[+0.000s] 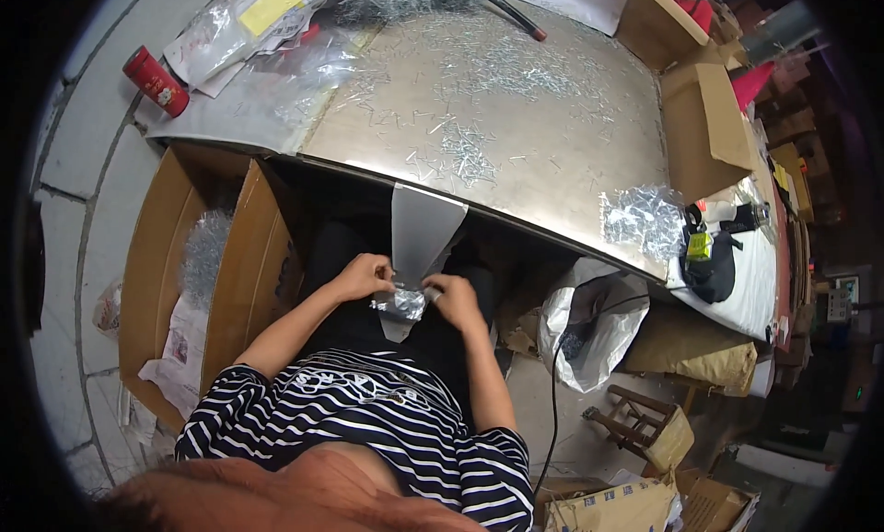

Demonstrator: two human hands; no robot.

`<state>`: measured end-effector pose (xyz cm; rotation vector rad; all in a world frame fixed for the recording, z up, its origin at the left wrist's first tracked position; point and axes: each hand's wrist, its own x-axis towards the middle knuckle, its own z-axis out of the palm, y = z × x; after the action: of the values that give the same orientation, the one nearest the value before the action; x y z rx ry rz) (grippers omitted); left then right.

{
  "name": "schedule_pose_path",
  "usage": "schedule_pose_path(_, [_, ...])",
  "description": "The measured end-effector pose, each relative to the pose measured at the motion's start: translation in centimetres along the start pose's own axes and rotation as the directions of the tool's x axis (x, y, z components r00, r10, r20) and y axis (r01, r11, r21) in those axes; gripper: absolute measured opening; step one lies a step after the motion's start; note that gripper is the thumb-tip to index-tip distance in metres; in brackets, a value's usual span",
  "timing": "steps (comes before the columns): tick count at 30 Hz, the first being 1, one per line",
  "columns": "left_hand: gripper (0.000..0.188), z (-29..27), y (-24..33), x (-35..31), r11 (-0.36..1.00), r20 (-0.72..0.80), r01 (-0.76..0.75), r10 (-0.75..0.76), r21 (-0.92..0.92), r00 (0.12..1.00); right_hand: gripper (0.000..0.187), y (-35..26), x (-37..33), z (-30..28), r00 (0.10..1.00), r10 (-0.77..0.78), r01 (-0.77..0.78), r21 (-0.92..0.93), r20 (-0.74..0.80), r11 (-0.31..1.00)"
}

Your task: Stuffing shredded material into plastic bags and placing them into a cardboard box.

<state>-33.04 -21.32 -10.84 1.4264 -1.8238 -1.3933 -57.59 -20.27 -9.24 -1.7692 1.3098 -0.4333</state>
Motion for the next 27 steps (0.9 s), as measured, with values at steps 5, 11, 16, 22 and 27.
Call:
schedule_pose_path(5, [0.032,-1.4,4.0,1.5,0.968,-0.161,-0.014,-0.028,-0.249,0.987,0.012,-5.8,2.4,-10.9,0.803,0.016,0.112,0.177,-0.596,0.978])
schedule_pose_path(11, [0.034,-0.2,1.3,2.9,0.804,-0.18,-0.071,-0.045,-0.59,0.983,0.05,-6.1,12.6,-14.9,0.807,-0.334,0.16,-0.363,-0.487,0.918])
schedule_pose_path(16, [0.055,3.1,1.7,1.6,0.259,0.091,0.127,-0.147,-0.958,0.985,0.059,-9.8,10.9,-7.1,0.884,-0.286,0.07,-0.499,-0.371,0.864])
schedule_pose_path(22, [0.085,-0.1,-5.8,3.2,0.075,0.403,0.399,0.036,-0.914,0.915,0.046,-15.0,2.3,-6.9,0.894,-0.262,0.159,-0.289,-0.364,0.944])
schedule_pose_path(27, [0.08,2.7,-3.6,3.0,-0.04,0.464,0.467,0.075,-0.883,0.883,0.04,-12.7,-0.4,-6.2,0.909,-0.179,0.158,-0.085,-0.376,0.984])
